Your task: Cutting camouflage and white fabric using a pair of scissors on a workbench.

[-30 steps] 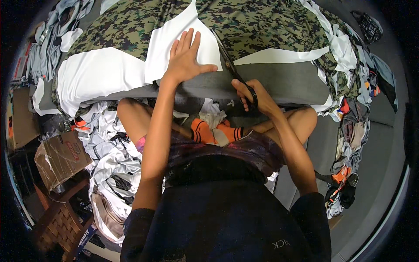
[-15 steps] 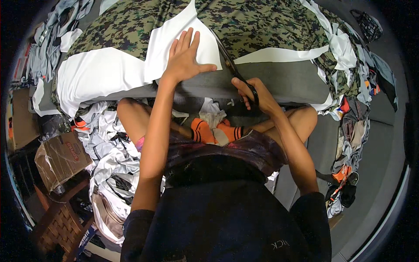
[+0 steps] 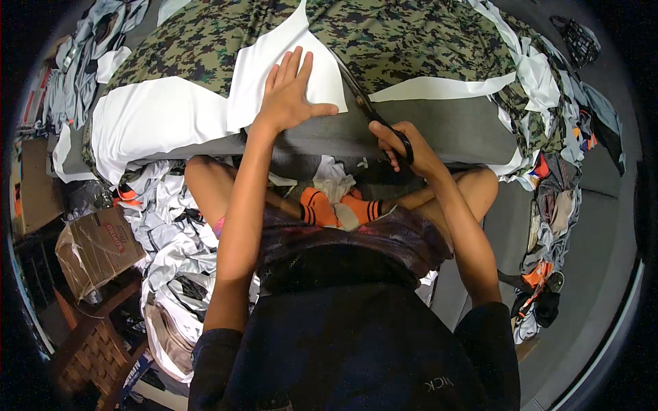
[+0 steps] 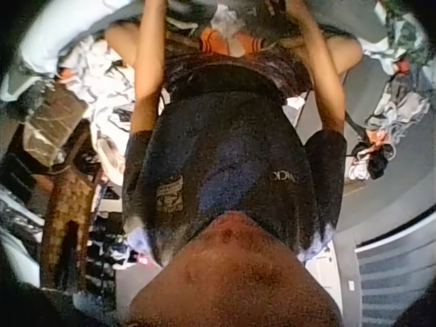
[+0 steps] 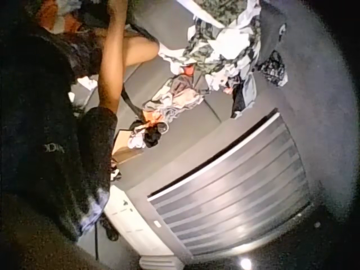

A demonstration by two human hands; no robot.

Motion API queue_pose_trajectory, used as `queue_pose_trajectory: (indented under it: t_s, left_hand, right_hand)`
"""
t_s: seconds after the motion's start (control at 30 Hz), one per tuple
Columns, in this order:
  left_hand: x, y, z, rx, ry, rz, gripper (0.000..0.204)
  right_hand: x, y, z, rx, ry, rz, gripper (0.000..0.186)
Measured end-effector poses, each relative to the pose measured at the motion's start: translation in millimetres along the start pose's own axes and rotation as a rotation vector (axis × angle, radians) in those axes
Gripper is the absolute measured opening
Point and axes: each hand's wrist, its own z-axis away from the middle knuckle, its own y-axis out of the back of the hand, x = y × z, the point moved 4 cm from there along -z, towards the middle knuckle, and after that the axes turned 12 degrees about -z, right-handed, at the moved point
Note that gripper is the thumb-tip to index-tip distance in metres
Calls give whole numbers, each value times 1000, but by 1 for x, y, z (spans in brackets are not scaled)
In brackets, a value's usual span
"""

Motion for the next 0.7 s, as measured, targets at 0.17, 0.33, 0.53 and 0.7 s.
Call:
queue_pose_trajectory:
  t_s: [0.17, 0.33, 0.53, 0.7]
  left_hand:
    - [0, 1, 1, 5, -3, -11, 113]
    - [-1, 1, 1, 2, -5, -19, 114]
    - [-1, 1, 2, 7, -3, -39, 113]
    - [-2, 0, 0, 7, -3, -25, 117]
  right_hand:
    - [-1, 0, 1, 7, -6, 24, 53]
    - [0, 0, 0, 21, -14, 52, 53]
    - [3, 2, 0, 27, -10, 88, 54]
    - [2, 2, 0, 29, -29, 69, 55]
